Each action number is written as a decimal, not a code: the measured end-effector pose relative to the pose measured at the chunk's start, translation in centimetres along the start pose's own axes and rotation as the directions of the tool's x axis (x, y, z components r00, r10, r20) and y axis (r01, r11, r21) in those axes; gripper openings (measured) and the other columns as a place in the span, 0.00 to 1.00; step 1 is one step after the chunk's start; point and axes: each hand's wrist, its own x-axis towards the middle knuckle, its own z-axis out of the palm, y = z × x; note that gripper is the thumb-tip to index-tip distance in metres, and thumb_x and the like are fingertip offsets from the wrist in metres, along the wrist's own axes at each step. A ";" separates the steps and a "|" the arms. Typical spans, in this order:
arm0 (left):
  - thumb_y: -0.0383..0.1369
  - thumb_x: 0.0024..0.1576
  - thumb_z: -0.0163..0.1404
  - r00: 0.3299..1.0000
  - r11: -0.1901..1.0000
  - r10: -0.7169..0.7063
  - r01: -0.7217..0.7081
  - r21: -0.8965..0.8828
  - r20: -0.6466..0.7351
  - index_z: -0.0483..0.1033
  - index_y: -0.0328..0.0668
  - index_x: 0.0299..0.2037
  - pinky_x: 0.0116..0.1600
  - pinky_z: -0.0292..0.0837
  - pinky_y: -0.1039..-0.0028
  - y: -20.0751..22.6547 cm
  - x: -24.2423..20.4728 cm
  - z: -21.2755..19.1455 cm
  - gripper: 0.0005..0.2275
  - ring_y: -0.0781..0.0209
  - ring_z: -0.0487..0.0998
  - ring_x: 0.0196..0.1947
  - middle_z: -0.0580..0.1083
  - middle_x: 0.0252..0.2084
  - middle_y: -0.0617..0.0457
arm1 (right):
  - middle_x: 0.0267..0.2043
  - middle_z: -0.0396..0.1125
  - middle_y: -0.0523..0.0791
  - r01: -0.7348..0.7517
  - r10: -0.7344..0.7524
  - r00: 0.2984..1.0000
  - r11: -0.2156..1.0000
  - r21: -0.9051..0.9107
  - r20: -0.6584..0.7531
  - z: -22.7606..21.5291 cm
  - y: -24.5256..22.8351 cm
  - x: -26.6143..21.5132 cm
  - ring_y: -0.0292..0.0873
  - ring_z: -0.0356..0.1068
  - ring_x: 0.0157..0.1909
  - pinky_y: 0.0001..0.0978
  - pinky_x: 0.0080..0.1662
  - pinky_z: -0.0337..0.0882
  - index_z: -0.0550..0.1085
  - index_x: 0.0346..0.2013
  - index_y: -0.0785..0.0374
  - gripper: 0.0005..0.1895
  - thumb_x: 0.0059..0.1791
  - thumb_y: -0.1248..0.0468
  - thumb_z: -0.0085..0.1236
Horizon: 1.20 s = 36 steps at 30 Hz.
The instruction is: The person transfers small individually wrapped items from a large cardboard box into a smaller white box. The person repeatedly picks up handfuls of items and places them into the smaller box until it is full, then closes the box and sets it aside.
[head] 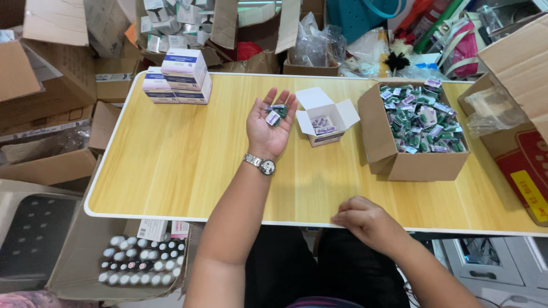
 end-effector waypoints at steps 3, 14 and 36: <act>0.40 0.69 0.35 0.999 1.000 -0.029 0.029 0.001 -0.033 0.67 0.31 0.56 0.66 0.70 0.50 -0.1 -0.1 0.3 0.18 0.36 0.72 0.58 0.71 0.55 0.33 | 0.34 0.72 0.46 0.121 -0.120 0.993 0.987 -0.103 0.007 -0.1 0.6 2.7 0.50 0.73 0.38 0.39 0.39 0.73 0.81 0.34 0.59 0.06 0.42 0.67 0.65; 0.46 0.69 0.29 0.994 0.996 -0.077 0.074 0.040 0.073 0.62 0.34 0.64 0.69 0.64 0.49 -0.6 -0.9 1.7 0.24 0.35 0.67 0.65 0.67 0.64 0.34 | 0.37 0.73 0.47 -0.207 -0.064 0.892 0.822 -0.530 -0.448 -3.2 -0.1 17.2 0.52 0.73 0.43 0.47 0.42 0.73 0.80 0.36 0.57 0.04 0.48 0.67 0.63; 0.40 0.66 0.35 0.998 0.996 -0.052 0.048 0.081 0.043 0.68 0.37 0.51 0.58 0.71 0.53 -1.0 0.2 -0.8 0.15 0.43 0.75 0.47 0.73 0.48 0.38 | 0.35 0.77 0.46 -0.126 0.262 0.942 0.854 0.504 -0.208 -1.2 2.3 23.6 0.34 0.75 0.33 0.25 0.36 0.75 0.76 0.41 0.69 0.08 0.49 0.68 0.60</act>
